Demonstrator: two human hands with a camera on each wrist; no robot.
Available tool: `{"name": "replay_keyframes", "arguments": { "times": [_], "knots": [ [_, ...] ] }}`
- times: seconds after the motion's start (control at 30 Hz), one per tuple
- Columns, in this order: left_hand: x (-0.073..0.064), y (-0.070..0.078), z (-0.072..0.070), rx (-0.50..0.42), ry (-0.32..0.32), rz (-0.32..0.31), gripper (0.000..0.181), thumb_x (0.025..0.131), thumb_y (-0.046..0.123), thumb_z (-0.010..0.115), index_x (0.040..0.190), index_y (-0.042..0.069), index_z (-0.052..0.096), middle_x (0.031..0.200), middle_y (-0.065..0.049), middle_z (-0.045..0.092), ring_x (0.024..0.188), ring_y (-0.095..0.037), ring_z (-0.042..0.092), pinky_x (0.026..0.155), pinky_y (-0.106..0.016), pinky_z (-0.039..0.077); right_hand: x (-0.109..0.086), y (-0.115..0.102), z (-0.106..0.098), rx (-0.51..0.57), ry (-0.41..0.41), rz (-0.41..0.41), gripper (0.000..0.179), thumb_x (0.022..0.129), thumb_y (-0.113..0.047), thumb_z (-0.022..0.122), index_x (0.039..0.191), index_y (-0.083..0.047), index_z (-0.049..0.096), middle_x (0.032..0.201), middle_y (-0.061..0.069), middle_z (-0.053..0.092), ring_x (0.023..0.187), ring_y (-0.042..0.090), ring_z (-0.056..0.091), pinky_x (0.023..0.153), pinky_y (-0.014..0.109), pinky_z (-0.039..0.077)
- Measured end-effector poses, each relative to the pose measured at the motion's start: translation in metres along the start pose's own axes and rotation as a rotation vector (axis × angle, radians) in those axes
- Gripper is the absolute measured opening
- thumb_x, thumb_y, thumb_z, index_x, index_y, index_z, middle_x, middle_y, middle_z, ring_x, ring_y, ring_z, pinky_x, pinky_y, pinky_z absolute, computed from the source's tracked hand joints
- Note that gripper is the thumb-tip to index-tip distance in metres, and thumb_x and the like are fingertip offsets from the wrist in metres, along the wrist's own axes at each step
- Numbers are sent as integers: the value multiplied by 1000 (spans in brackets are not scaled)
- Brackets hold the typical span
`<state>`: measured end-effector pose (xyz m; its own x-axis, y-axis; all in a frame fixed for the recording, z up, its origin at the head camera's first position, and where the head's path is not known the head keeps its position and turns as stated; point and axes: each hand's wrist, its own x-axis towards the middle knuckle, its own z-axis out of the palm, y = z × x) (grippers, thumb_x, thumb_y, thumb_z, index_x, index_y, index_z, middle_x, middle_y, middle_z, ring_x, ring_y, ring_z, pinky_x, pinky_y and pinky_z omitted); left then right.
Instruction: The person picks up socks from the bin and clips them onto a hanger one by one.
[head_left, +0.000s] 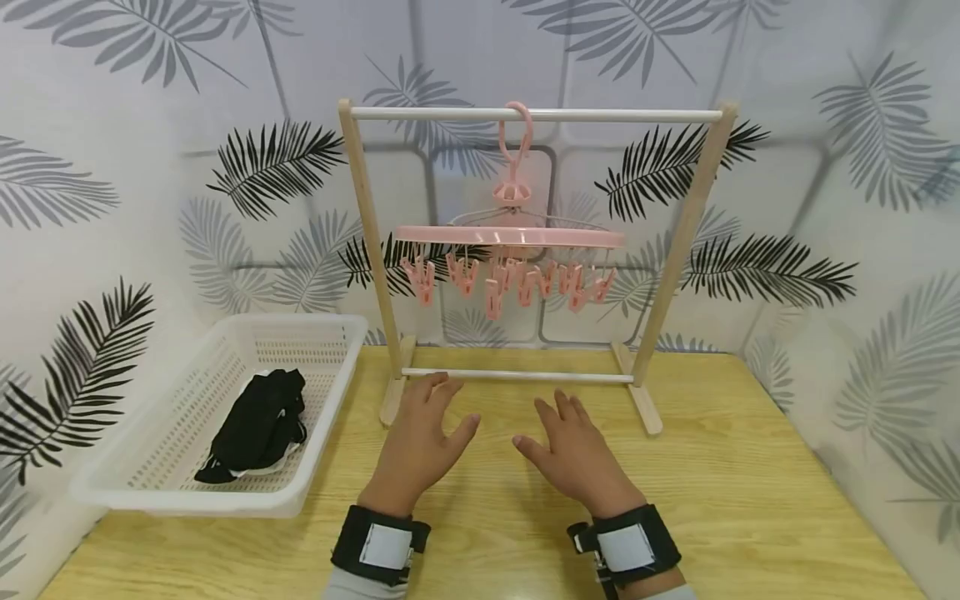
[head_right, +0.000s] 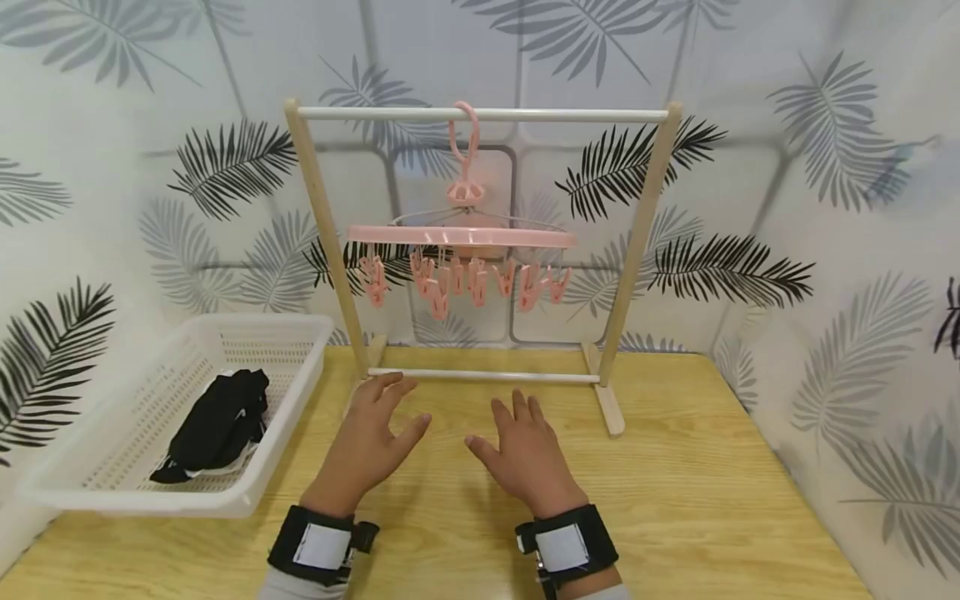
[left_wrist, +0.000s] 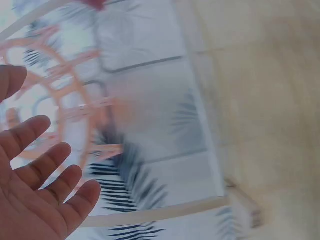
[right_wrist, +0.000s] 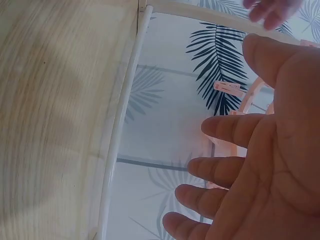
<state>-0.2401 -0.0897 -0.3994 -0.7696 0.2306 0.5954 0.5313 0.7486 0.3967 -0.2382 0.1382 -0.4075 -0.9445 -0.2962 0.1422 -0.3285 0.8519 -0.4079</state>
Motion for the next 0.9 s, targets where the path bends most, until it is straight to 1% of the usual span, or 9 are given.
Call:
{"name": "replay_keyframes", "arguments": {
  "times": [0.1,0.17,0.33,0.43,0.57,0.67,0.77,0.83,0.9],
  "knots": [
    [6,7,-16,-55,110,62,42,86,30,65,120,5,60,124,-16,54,116,-31,45,90,-53,46,1,1,0,17,-17,2,77,91,-59,44,144,-4,34,150,28,21,136,44,12,104,65,26],
    [10,13,-28,-91,159,97,41,86,28,65,119,4,60,122,-16,54,115,-30,46,90,-54,46,2,2,0,29,-16,0,77,91,-60,44,144,-4,35,150,27,22,135,44,15,103,64,27],
    [29,25,-56,-131,237,181,39,86,24,65,118,2,60,122,-17,53,116,-29,46,92,-52,45,3,6,-3,62,5,2,75,91,-58,46,142,-5,37,148,25,29,133,41,25,102,62,31],
    [46,32,-73,-155,273,201,37,85,22,65,116,1,61,124,-19,52,117,-28,45,93,-52,44,3,8,-3,85,2,6,72,91,-56,47,142,-6,39,147,24,32,131,40,29,101,61,33],
    [68,42,-95,-149,276,176,40,85,24,65,117,2,59,130,-20,46,122,-27,40,96,-51,41,3,9,-1,96,1,5,70,91,-55,49,140,-6,42,145,24,35,130,39,32,101,59,34],
    [84,46,-106,-106,242,149,45,86,29,64,121,3,56,134,-20,41,126,-29,36,100,-53,38,3,10,-1,88,6,-5,69,91,-54,49,139,-6,43,144,24,36,129,39,33,101,59,35],
    [101,45,-112,-94,209,118,48,88,34,62,124,3,53,136,-19,39,125,-30,36,99,-51,38,3,10,-1,87,8,-7,66,91,-51,51,139,-5,44,144,24,37,128,39,34,101,59,35],
    [111,43,-116,-109,200,89,50,89,35,60,126,3,52,137,-19,37,112,-29,46,93,-49,42,3,9,-1,86,7,-16,65,91,-50,52,138,-6,44,143,24,38,128,39,35,100,59,35],
    [121,42,-120,-108,201,60,50,90,37,58,126,3,53,137,-18,37,110,-28,47,93,-47,42,5,8,-2,92,6,-26,65,92,-50,52,138,-6,44,143,24,38,128,39,35,100,59,35]
  ]
}}
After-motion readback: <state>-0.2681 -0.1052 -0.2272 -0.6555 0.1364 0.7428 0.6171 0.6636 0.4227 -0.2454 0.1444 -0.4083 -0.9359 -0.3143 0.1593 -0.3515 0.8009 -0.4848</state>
